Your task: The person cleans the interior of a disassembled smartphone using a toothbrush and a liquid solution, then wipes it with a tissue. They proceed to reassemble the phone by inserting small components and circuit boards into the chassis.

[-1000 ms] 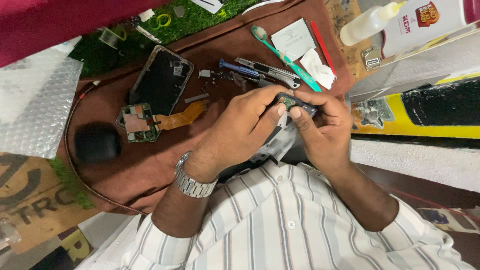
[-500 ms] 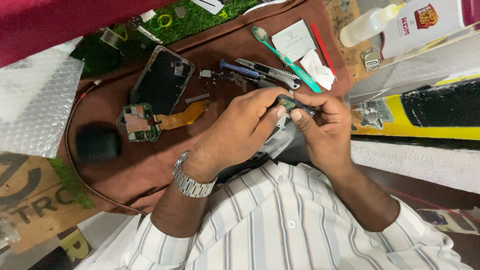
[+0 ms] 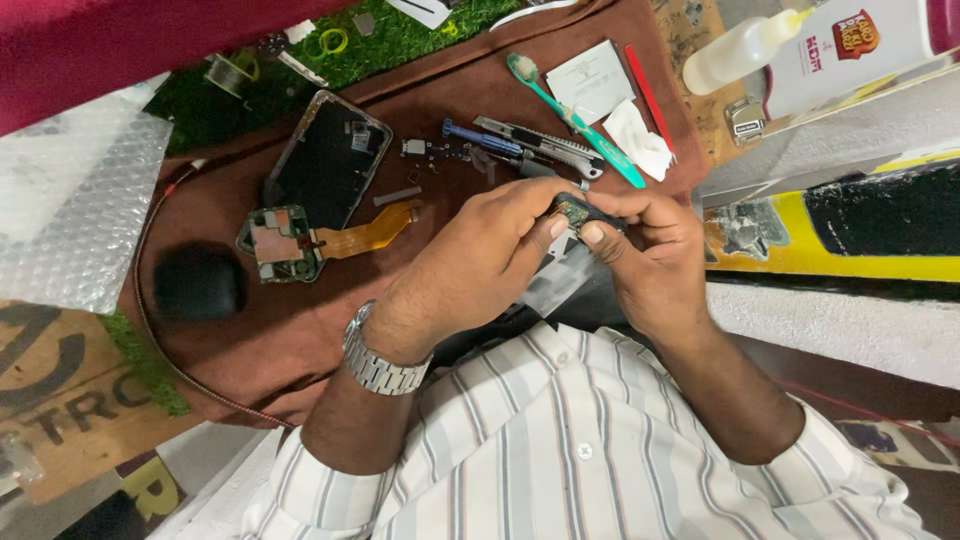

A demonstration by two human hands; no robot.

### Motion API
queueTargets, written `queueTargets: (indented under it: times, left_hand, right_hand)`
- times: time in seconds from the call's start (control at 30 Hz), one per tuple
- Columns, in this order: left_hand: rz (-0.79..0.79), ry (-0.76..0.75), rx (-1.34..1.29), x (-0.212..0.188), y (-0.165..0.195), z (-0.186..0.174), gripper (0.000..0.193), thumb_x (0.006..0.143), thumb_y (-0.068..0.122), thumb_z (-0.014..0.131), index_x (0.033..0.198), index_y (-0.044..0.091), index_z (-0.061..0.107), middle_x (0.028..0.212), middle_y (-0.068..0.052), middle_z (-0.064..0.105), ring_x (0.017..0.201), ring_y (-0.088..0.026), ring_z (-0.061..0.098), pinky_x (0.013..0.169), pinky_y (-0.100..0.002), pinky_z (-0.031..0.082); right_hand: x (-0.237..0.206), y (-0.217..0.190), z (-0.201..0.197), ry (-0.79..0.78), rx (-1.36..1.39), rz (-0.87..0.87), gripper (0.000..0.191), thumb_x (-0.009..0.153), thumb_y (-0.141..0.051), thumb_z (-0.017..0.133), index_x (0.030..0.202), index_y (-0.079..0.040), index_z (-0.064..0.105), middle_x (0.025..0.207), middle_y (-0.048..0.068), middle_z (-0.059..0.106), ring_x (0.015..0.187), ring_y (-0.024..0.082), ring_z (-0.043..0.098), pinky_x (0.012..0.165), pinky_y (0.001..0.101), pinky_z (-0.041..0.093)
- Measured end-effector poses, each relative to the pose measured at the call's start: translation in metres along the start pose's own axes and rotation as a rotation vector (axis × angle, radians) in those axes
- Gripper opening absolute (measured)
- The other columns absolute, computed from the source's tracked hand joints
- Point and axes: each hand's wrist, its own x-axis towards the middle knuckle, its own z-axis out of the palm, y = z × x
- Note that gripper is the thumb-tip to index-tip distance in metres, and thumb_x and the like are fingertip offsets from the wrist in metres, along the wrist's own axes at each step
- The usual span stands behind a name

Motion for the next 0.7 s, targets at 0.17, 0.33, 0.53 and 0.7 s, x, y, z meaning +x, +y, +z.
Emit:
queueTargets:
  times: [0.17,0.33,0.53,0.7]
  left_hand:
    - [-0.043,-0.004,-0.004,0.001,-0.001,-0.001,0.021,0.107,0.012,0.054,0.125,0.001,0.058,0.109,-0.018,0.07,0.102,-0.036,0.071,0.087,-0.041,0.057]
    - [-0.048,-0.009,-0.046,0.002,0.0,-0.001,0.019,0.108,0.012,0.053,0.123,0.001,0.059,0.108,-0.018,0.071,0.101,-0.035,0.072,0.087,-0.041,0.057]
    - [-0.001,-0.003,0.013,-0.001,0.0,0.004,0.023,0.106,0.009,0.053,0.126,-0.001,0.057,0.112,-0.021,0.068,0.103,-0.039,0.069,0.089,-0.043,0.056]
    - [-0.015,-0.011,0.066,-0.003,-0.001,0.008,0.021,0.105,0.009,0.054,0.123,-0.001,0.057,0.111,-0.021,0.068,0.104,-0.039,0.068,0.089,-0.044,0.056]
  right_hand:
    - [0.001,0.0,-0.003,-0.026,-0.023,-0.028,0.027,0.098,0.001,0.074,0.123,0.005,0.066,0.121,0.013,0.073,0.111,0.014,0.068,0.102,0.0284,0.054]
    - [-0.001,-0.002,-0.003,-0.053,-0.038,-0.037,0.03,0.096,0.003,0.074,0.125,0.004,0.065,0.126,0.013,0.071,0.116,0.014,0.067,0.107,0.0297,0.053]
    - [-0.004,0.01,0.003,0.044,0.148,0.048,0.024,0.097,0.012,0.065,0.116,0.0,0.061,0.114,0.008,0.067,0.107,0.012,0.064,0.1,0.028,0.052]
    - [-0.005,0.016,0.0,0.064,0.022,0.04,0.025,0.094,0.012,0.066,0.112,-0.003,0.057,0.108,0.004,0.062,0.1,0.009,0.06,0.094,0.0252,0.05]
